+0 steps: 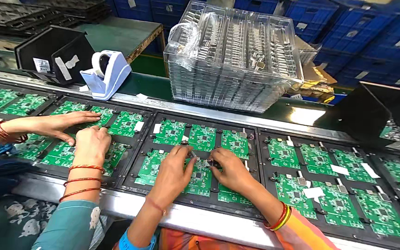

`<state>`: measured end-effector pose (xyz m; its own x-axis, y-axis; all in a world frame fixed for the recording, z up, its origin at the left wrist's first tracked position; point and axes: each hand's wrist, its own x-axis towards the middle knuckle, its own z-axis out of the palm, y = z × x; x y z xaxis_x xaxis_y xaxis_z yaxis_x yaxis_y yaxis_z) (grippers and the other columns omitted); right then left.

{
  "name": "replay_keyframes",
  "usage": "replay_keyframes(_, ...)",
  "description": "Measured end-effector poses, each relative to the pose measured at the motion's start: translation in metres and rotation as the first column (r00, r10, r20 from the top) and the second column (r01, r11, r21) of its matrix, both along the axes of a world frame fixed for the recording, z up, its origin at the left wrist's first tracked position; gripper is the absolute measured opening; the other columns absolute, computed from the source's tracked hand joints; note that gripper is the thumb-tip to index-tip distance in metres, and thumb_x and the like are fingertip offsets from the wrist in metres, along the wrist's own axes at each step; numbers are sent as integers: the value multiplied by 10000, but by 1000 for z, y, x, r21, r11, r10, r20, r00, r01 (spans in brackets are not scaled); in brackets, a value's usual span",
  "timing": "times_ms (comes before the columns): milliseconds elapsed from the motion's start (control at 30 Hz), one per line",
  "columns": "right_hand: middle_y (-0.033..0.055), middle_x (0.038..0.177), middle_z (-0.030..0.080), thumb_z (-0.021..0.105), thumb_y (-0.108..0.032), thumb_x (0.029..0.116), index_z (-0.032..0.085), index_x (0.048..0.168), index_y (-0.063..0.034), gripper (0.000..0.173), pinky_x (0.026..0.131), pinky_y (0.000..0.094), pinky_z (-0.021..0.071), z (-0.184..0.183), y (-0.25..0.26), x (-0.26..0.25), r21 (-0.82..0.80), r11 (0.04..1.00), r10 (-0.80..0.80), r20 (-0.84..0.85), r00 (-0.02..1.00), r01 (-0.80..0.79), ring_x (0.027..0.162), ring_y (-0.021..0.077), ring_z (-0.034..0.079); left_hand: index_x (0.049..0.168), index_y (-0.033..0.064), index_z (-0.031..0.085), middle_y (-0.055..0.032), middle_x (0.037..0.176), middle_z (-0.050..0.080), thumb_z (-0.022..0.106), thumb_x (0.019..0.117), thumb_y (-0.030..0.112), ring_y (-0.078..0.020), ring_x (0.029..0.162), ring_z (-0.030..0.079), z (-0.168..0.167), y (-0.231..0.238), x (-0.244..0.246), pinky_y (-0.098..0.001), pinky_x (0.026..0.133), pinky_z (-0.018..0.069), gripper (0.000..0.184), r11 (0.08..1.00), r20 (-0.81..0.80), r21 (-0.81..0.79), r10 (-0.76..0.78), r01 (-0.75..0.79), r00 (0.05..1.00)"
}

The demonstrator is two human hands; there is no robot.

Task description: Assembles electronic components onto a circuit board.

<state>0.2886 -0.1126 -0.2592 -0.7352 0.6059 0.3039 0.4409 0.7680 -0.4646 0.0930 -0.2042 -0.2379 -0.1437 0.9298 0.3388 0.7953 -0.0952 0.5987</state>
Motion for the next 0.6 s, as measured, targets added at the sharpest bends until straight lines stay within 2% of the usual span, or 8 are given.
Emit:
replay_keyframes(133,149,1066,707,747,-99,874,715,1002,-20,154,904,463,564,-3,2,1,23,1000,-1,-5,1000,1,1029,308,687,1146,42,722,-105,1102,706,690,930,178,-220,956,719,-21,-24,11,-426,824,620,258,999,39,40,10,-12,999)
replay_keyframes(333,137,1036,706,754,-78,859,729,906,-39,66,858,460,562,5,5,4,5,1000,23,82,996,-24,982,308,678,1203,41,709,-85,1101,721,642,935,220,-182,937,722,-31,-35,19,-368,818,621,329,994,62,103,40,-46,997)
replay_keyframes(400,136,1041,707,756,-79,863,734,899,-43,56,863,459,562,7,5,5,-4,1000,17,111,994,-17,990,308,678,1173,29,718,-95,1093,725,641,930,209,-185,938,727,-32,-34,20,-367,823,622,311,990,70,133,34,-43,997)
replay_keyframes(533,148,1144,694,704,-151,938,764,938,-61,108,920,493,533,22,3,7,-56,998,-13,251,968,28,1091,336,645,1148,37,723,-97,1115,709,654,926,203,-187,949,717,-29,-28,23,-360,824,618,286,986,46,167,16,-24,999)
replay_keyframes(600,158,1201,675,675,-211,972,765,970,-63,174,950,511,514,25,3,10,-97,994,-23,186,982,41,1136,337,628,1149,56,729,-90,1120,710,659,925,202,-191,982,709,-25,-25,26,-365,826,611,276,980,24,197,-1,-4,1000)
